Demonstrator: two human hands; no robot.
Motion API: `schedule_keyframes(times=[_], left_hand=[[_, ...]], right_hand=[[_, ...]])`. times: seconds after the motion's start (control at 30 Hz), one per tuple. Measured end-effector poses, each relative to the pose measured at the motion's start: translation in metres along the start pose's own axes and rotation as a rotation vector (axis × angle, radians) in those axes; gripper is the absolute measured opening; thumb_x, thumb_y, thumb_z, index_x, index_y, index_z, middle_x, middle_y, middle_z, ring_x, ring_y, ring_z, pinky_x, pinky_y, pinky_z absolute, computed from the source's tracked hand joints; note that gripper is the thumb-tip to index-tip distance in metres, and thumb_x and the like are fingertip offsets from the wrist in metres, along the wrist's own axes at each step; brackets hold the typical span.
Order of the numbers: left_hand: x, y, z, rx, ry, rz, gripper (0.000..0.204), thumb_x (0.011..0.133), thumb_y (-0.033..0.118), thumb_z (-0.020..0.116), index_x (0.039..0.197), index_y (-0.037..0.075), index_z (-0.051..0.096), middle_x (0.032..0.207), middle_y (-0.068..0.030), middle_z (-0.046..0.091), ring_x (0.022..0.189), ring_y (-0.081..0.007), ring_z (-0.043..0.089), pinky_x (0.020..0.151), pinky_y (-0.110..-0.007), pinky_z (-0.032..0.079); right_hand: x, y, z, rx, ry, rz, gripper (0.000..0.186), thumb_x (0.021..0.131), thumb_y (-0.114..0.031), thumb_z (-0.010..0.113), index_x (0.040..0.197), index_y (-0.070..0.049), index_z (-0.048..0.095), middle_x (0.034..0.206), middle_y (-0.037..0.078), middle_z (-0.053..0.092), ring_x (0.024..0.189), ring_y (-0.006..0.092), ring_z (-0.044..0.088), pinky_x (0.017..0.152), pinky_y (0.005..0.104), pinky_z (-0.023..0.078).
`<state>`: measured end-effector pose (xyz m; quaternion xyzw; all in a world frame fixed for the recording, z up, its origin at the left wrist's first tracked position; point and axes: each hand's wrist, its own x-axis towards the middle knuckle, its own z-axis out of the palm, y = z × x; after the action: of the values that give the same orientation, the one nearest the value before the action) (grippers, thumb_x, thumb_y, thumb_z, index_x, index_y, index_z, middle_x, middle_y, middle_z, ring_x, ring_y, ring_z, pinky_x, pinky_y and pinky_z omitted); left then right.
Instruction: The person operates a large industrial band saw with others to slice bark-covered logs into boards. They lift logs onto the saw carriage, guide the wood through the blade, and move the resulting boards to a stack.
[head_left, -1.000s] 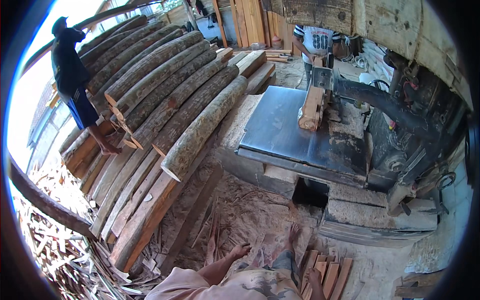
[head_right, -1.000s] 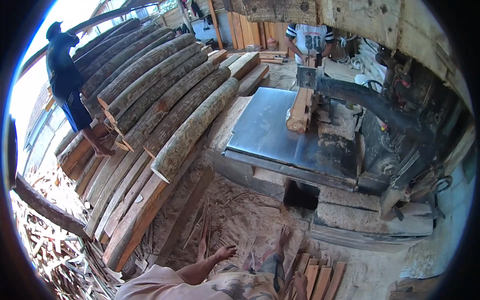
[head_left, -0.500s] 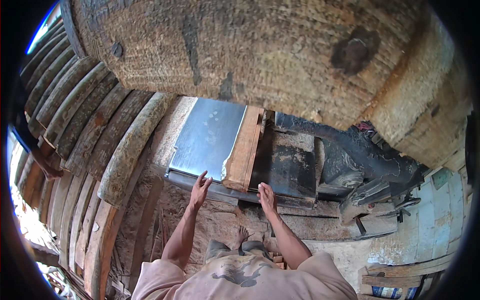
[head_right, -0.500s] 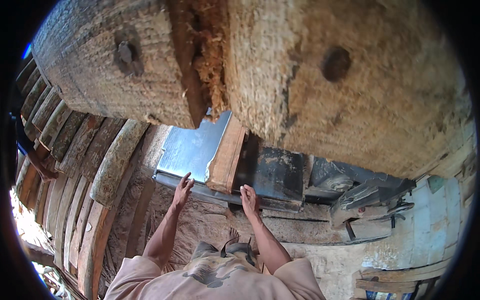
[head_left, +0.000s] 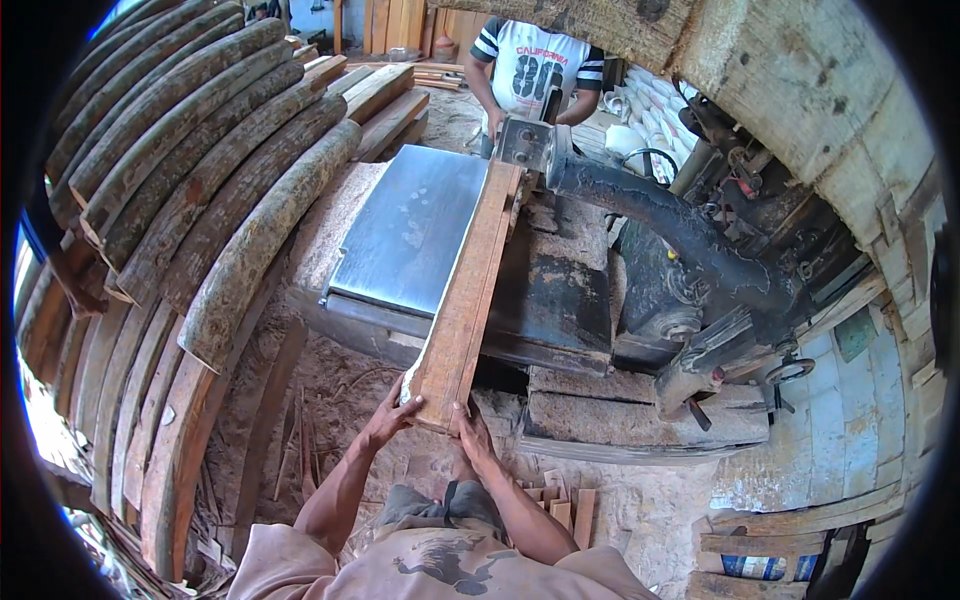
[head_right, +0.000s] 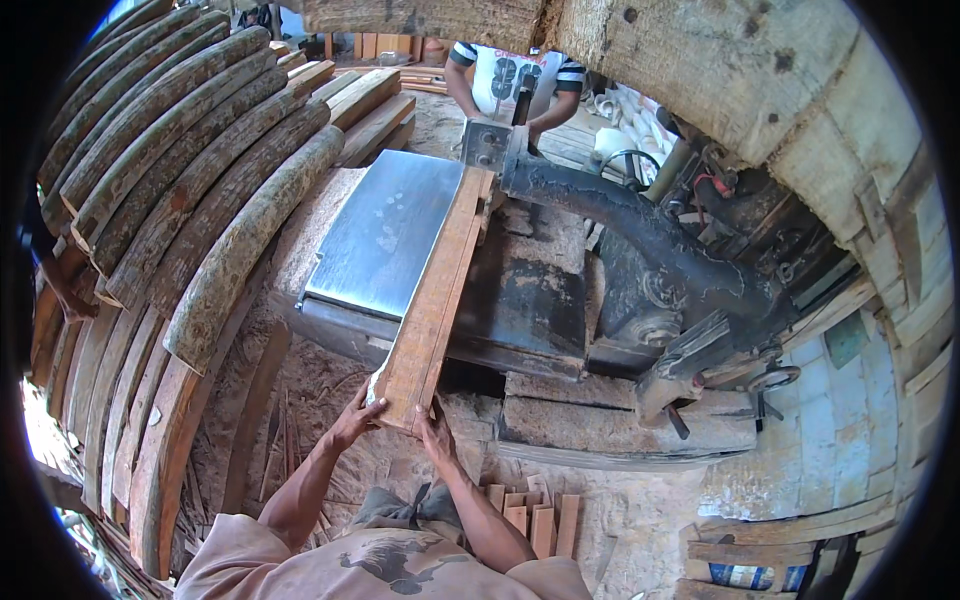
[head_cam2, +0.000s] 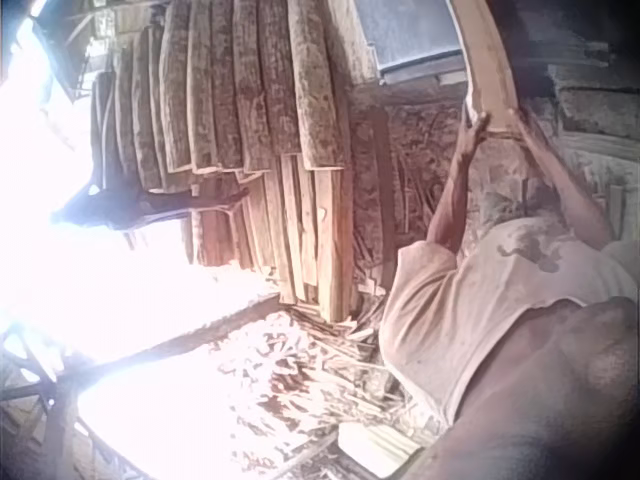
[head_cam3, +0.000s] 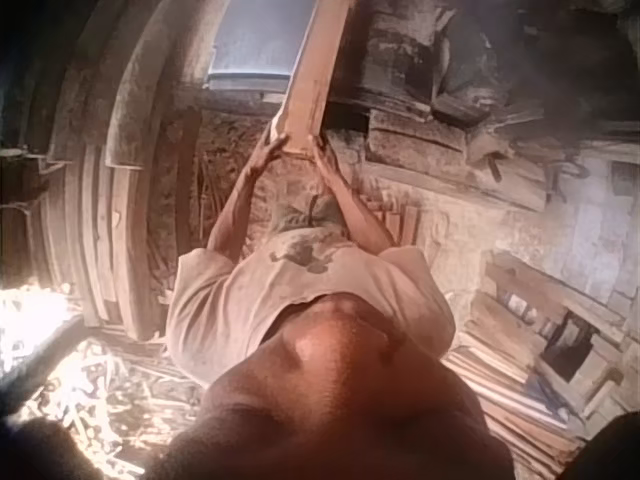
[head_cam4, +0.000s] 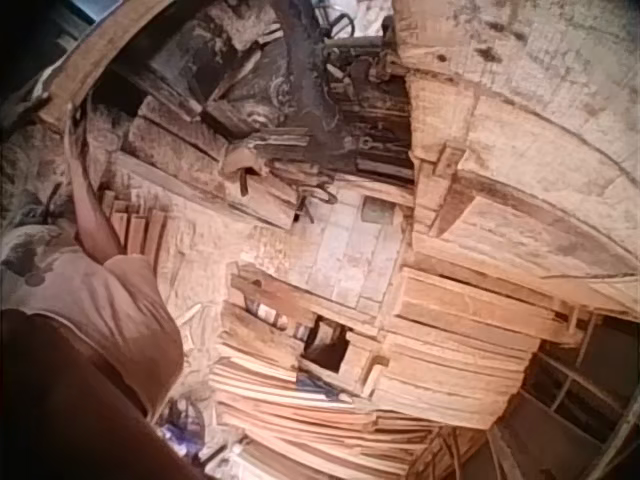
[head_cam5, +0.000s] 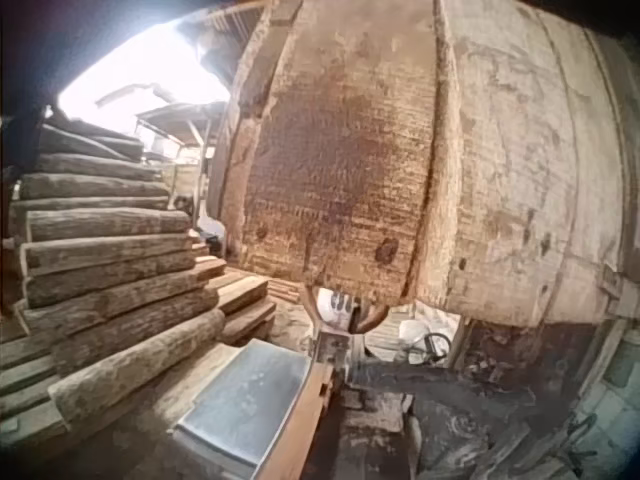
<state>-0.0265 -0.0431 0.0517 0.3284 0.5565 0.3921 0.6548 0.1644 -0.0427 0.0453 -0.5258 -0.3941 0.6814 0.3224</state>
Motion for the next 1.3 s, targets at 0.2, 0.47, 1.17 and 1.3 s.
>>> schedule_keyframes(times=[0.2,0.47,1.17,1.3], left_hand=[[-0.081,-0.040,0.004,-0.088,-0.051,0.047,0.079,0.082,0.030,0.064,0.143,0.018,0.015,0.129,-0.0078,0.043,0.104,-0.0178,0.049,0.078,-0.030,0.045],[-0.194,-0.115,-0.013,-0.084,-0.050,0.043,0.082,0.081,0.029,0.065,0.143,0.016,0.013,0.128,-0.0073,0.043,0.104,-0.0169,0.048,0.079,-0.031,0.044],[-0.442,-0.279,-0.011,0.036,0.242,0.123,0.081,0.074,0.025,0.069,0.137,0.000,0.023,0.127,-0.0187,0.042,0.112,-0.0238,0.046,0.094,-0.032,0.038],[-0.356,-0.226,-0.005,-0.205,0.308,0.149,0.083,0.073,0.023,0.070,0.138,0.003,0.023,0.120,-0.0181,0.048,0.101,-0.0206,0.053,0.088,-0.030,0.042]], right_hand=[[-0.058,0.082,0.011,-0.159,0.076,-0.063,0.081,0.082,-0.063,0.043,0.140,-0.013,0.021,0.133,0.016,0.036,0.112,0.0295,0.047,0.078,0.0357,0.049],[-0.174,0.144,0.053,-0.071,0.082,-0.104,0.073,0.086,-0.053,0.045,0.138,-0.006,0.023,0.134,0.017,0.035,0.120,0.0294,0.040,0.087,0.0357,0.045],[-0.499,0.329,0.076,0.254,0.057,0.012,0.048,0.093,-0.039,0.036,0.118,0.001,0.042,0.099,0.010,0.057,0.088,0.0169,0.058,0.072,0.0303,0.049],[-0.499,0.401,0.018,0.135,0.412,0.135,0.059,0.092,-0.048,0.026,0.115,0.003,0.046,0.084,0.012,0.062,0.078,0.0220,0.063,0.072,0.0325,0.052]])
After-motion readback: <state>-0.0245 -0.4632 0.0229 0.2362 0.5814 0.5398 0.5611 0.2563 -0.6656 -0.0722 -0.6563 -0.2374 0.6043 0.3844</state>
